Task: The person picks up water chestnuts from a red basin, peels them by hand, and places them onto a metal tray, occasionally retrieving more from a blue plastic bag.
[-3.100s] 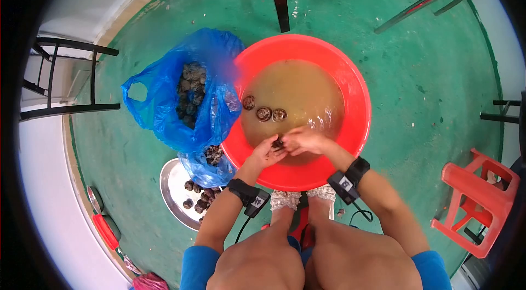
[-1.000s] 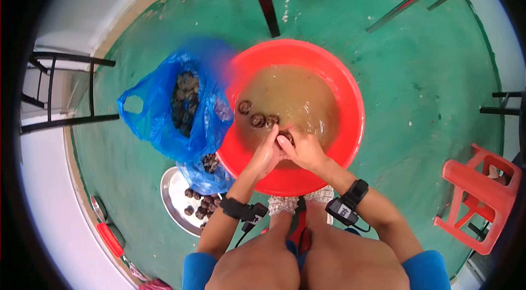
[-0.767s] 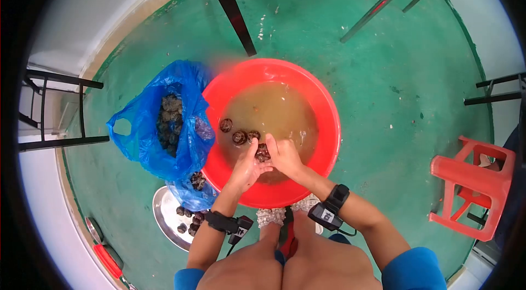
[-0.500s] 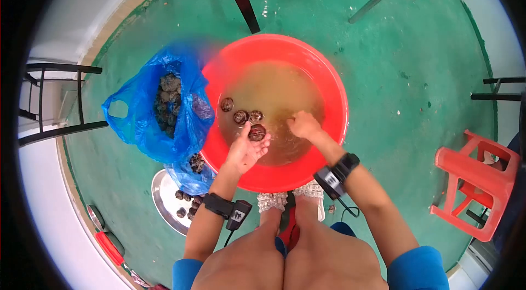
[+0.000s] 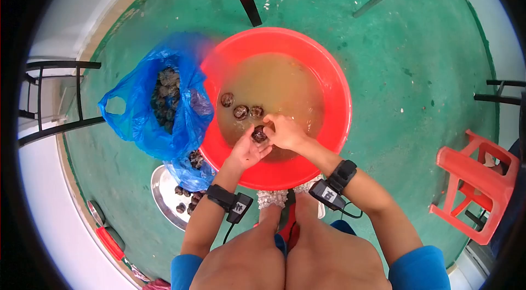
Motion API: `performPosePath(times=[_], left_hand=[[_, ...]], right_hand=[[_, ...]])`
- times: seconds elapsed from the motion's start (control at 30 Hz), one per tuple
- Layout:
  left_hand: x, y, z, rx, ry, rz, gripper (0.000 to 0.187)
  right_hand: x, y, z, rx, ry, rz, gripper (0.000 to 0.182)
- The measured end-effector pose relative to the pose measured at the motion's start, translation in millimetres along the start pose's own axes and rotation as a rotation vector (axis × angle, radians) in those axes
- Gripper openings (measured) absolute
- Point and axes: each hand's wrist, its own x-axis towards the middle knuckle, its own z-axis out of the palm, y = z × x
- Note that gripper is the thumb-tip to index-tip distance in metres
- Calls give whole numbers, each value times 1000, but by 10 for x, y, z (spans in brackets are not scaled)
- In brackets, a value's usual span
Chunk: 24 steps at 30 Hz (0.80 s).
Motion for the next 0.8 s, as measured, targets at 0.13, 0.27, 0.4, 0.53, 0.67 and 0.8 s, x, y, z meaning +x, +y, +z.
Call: performPosePath(times=[0.13, 0.27, 0.4, 0.53, 0.67, 0.8], left_hand=[[-78, -5, 145, 124, -139, -30, 38], [-104, -25, 249, 209, -108, 7, 43], [-169, -11, 366, 251, -197, 64, 45], [-213, -17, 384, 252, -181, 97, 45], [-235, -51, 479, 203, -190, 81, 40], [-234, -37, 537, 218, -182, 69, 39]], right_hand=[[-89, -57, -73, 4, -75, -32, 40], [-188, -142, -107, -80, -47, 32, 44], [-235, -129, -98, -3, 22, 16, 38], [-226, -136, 44, 103, 259, -97, 29], [-184, -93, 164, 558, 397, 44, 21], [-140, -50, 80, 790, 275, 48, 28]])
